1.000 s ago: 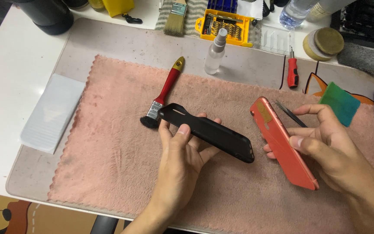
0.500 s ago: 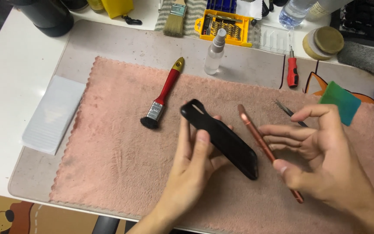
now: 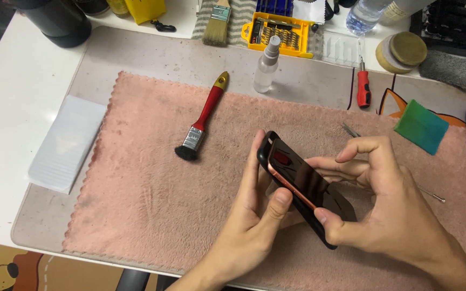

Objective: Completing a phone repair by cleaning the device, applying a screen protector, and installing a protective case.

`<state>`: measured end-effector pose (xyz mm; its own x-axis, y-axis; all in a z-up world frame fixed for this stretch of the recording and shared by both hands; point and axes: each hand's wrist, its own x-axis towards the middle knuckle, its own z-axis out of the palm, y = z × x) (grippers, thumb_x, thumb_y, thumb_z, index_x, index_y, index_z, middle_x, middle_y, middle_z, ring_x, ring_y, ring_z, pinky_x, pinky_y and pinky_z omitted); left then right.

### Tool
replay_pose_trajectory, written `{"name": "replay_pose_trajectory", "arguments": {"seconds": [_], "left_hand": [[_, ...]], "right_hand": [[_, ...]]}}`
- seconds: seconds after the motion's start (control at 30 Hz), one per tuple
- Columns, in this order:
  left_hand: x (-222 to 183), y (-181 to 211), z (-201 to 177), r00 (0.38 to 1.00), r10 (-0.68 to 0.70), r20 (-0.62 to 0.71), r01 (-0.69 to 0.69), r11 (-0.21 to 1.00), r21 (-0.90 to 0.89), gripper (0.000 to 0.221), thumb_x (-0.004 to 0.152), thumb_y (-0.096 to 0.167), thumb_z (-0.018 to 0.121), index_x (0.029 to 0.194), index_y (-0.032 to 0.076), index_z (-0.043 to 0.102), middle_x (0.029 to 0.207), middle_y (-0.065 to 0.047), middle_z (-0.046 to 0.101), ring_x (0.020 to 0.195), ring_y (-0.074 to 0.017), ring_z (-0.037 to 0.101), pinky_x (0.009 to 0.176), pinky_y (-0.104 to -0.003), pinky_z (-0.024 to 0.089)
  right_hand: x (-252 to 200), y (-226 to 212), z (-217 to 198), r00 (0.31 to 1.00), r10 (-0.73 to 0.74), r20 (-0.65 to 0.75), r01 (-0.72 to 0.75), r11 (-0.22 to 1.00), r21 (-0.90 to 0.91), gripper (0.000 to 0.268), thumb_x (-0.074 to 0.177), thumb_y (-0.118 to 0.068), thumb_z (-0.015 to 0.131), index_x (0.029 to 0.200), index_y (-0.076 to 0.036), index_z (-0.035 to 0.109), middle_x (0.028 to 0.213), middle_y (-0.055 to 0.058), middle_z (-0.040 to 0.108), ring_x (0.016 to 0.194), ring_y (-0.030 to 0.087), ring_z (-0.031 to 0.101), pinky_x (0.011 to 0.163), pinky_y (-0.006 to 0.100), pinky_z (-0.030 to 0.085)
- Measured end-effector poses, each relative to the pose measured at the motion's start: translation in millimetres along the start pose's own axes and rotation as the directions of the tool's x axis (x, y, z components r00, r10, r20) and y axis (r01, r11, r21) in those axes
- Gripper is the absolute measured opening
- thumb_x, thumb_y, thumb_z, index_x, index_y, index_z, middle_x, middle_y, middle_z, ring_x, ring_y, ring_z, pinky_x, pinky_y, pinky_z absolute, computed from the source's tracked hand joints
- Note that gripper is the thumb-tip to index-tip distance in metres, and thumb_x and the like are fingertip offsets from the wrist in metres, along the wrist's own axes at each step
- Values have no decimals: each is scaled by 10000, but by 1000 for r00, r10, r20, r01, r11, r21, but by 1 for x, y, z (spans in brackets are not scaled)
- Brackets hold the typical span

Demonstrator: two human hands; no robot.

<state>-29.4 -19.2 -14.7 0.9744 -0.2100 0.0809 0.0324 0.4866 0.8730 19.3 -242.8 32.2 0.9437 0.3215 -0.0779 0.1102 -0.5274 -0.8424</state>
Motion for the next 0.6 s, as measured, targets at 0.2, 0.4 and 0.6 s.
{"name": "replay_pose_trajectory", "arguments": {"seconds": [0.2,0.4,0.6], "left_hand": [[0,0,1,997,-26,68,29,999,-43,854,1198,246,553,1842,158,-1,1916,-219,231,1760,-268,289,1408,-430,289],[0,-4,5,997,-46,53,54,987,-149,842,1188,175,568,1855,179,54,1788,-256,450,1588,-225,504,1336,-405,418],[4,-11,3,983,-62,-174,83,989,120,690,1161,209,548,1785,81,285,1662,-169,593,1484,-191,584,1294,-360,454]], "right_hand": [[1,-3,-1,1000,8,-6,-9,988,-155,847,603,-151,1012,1260,-159,478,1327,73,979,1169,143,990,1056,284,708],[0,-8,8,997,68,-45,-76,971,-225,854,567,-205,1036,1244,-185,516,1284,10,997,1161,99,987,1013,282,689],[-7,-2,21,993,-111,-43,87,925,-371,800,675,-386,1056,1282,-128,604,1348,32,856,1202,176,889,993,296,688]]}}
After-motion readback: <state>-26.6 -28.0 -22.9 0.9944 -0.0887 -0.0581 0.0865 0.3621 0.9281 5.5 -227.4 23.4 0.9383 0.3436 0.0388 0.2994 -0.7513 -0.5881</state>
